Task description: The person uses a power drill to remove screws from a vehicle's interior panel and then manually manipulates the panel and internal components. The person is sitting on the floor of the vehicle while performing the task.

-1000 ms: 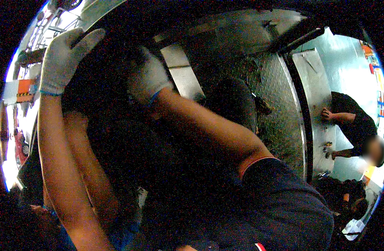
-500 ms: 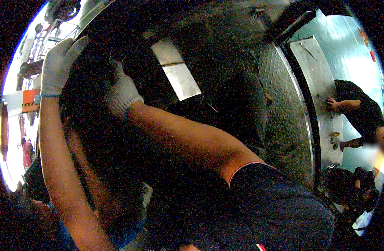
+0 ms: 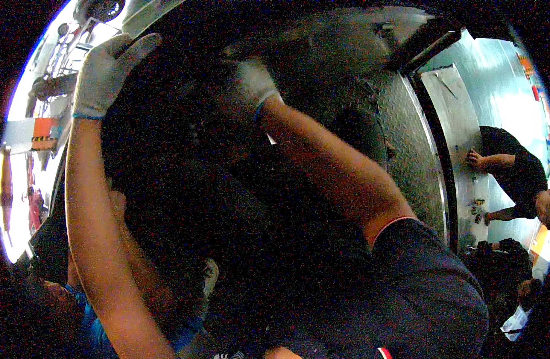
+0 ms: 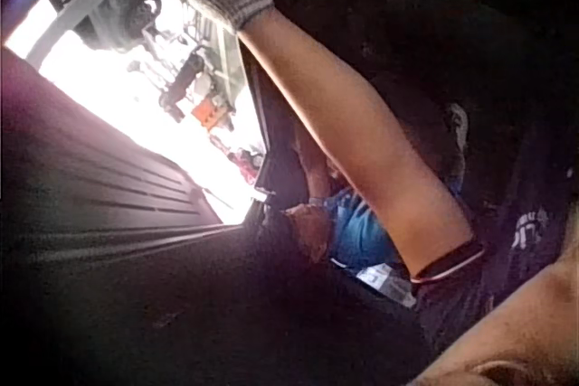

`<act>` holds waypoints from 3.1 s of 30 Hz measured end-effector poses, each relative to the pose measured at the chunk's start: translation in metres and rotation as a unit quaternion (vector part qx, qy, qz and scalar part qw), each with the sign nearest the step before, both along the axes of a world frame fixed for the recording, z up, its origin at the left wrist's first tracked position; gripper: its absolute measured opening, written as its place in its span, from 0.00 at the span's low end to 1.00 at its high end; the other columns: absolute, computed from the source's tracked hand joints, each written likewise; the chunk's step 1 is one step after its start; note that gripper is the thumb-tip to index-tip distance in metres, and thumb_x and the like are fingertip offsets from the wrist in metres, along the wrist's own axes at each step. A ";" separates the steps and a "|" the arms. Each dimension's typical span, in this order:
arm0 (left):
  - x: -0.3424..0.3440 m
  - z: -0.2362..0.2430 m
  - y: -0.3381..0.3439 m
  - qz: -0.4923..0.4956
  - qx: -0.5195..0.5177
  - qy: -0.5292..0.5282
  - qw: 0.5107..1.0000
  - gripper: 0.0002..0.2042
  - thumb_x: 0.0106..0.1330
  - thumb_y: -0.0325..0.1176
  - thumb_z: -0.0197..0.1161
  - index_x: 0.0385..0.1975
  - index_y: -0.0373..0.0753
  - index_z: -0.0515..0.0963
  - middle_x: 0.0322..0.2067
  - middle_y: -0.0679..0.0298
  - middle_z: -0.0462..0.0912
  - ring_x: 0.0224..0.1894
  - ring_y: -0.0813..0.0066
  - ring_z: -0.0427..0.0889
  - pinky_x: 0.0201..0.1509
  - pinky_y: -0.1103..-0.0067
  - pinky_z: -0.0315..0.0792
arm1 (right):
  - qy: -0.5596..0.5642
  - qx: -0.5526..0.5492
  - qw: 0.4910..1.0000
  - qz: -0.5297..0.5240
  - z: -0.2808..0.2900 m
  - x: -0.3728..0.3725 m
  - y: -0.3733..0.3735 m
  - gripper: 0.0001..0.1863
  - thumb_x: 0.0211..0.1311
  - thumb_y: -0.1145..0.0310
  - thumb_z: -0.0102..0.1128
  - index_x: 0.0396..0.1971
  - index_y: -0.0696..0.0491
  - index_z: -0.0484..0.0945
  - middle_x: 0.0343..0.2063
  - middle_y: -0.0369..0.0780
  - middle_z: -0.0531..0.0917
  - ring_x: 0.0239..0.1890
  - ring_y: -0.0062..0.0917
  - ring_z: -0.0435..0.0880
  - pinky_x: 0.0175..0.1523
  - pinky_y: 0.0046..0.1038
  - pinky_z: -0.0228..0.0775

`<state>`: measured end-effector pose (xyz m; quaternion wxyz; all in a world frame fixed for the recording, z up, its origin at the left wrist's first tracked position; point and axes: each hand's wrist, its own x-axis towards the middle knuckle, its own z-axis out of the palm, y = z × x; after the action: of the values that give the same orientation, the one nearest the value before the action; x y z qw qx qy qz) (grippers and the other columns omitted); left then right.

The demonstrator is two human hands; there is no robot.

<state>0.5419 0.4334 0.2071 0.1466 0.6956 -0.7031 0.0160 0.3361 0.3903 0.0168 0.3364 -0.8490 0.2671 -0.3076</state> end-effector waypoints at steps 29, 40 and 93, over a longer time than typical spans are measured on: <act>-0.011 0.006 -0.004 0.013 0.004 -0.013 1.000 0.34 0.57 0.67 0.69 0.19 0.34 0.76 0.15 0.58 0.68 0.21 0.71 0.65 0.29 0.72 0.67 | -0.417 0.557 0.696 -0.179 -0.013 0.217 0.101 0.22 0.79 0.61 0.47 0.62 0.61 0.69 0.50 0.44 0.81 0.51 0.30 0.77 0.61 0.32 0.69; -0.008 0.004 -0.002 0.026 0.038 -0.037 0.998 0.29 0.67 0.60 0.64 0.23 0.33 0.74 0.19 0.53 0.70 0.23 0.71 0.66 0.33 0.70 0.67 | 0.042 0.098 0.993 0.041 0.013 0.033 0.043 0.17 0.71 0.67 0.52 0.56 0.56 0.76 0.47 0.49 0.85 0.50 0.42 0.85 0.53 0.35 0.80; -0.001 0.002 -0.003 0.016 0.035 -0.015 0.999 0.33 0.65 0.67 0.61 0.26 0.34 0.79 0.20 0.55 0.73 0.24 0.68 0.68 0.35 0.69 0.67 | -0.016 0.466 0.878 0.110 0.046 -0.026 -0.018 0.18 0.77 0.60 0.52 0.55 0.57 0.77 0.43 0.42 0.87 0.41 0.29 0.87 0.46 0.33 0.80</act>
<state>0.5412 0.4304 0.2093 0.1117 0.7113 -0.6939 0.0043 0.3100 0.3728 0.0630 0.7288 -0.6132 0.2792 -0.1218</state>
